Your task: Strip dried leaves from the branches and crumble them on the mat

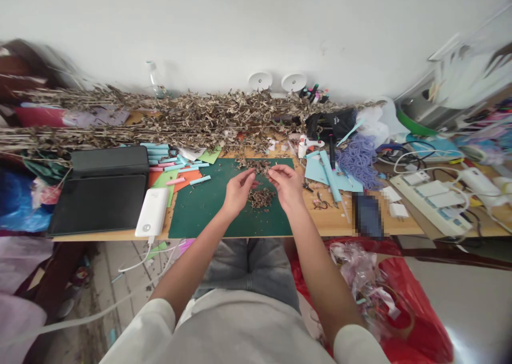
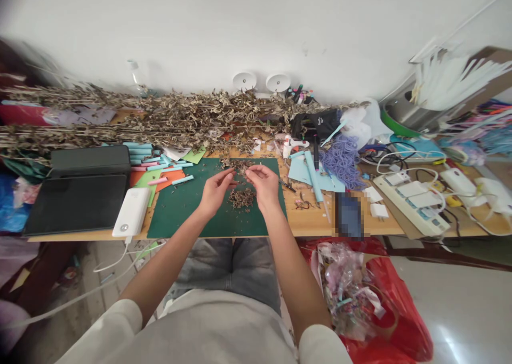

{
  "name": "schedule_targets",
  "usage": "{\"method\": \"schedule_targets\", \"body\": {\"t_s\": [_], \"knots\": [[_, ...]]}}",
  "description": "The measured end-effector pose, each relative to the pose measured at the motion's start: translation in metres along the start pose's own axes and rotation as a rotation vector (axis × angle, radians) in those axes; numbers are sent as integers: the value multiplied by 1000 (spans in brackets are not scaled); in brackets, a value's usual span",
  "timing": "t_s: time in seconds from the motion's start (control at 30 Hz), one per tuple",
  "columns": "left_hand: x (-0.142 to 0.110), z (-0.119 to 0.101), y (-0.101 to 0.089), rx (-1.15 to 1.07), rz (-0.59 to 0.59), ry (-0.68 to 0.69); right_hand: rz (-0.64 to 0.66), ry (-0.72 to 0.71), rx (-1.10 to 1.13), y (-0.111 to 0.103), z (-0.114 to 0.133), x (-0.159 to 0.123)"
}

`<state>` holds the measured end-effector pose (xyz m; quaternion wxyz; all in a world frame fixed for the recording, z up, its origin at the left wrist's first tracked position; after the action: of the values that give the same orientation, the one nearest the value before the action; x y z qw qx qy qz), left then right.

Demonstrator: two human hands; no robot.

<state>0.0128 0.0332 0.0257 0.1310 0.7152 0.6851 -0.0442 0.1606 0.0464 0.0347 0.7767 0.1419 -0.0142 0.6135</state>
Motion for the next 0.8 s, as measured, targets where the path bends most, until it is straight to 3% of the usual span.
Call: {"method": "schedule_targets", "body": {"t_s": [0.13, 0.27, 0.4, 0.57, 0.7, 0.8], "knots": [[-7, -3, 9, -215, 127, -122, 6, -28, -87, 1, 6, -25], [-16, -2, 13, -185, 109, -102, -47, -140, -263, 1, 9, -42], [-16, 2, 14, -91, 73, -50, 2, -238, -330, 1, 15, -54], [-10, 5, 9, 0, 66, 4, 98, -222, -302, -7, 11, -54], [-6, 6, 4, 8, 141, -68, 235, -208, -384, -15, 10, -45], [-5, 7, 2, 49, 143, -59, 263, -181, -447, -17, 8, -41]]}}
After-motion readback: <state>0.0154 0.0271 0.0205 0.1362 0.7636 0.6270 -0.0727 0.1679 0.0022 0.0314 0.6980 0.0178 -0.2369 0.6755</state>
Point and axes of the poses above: each hand's wrist, its own x-axis towards the middle knuckle, its own y-axis out of the palm, z = x × y, the point moved 1 cm from there along x, towards the middle knuckle, and after that the axes turned 12 degrees about -y, right-handed, at the moved point
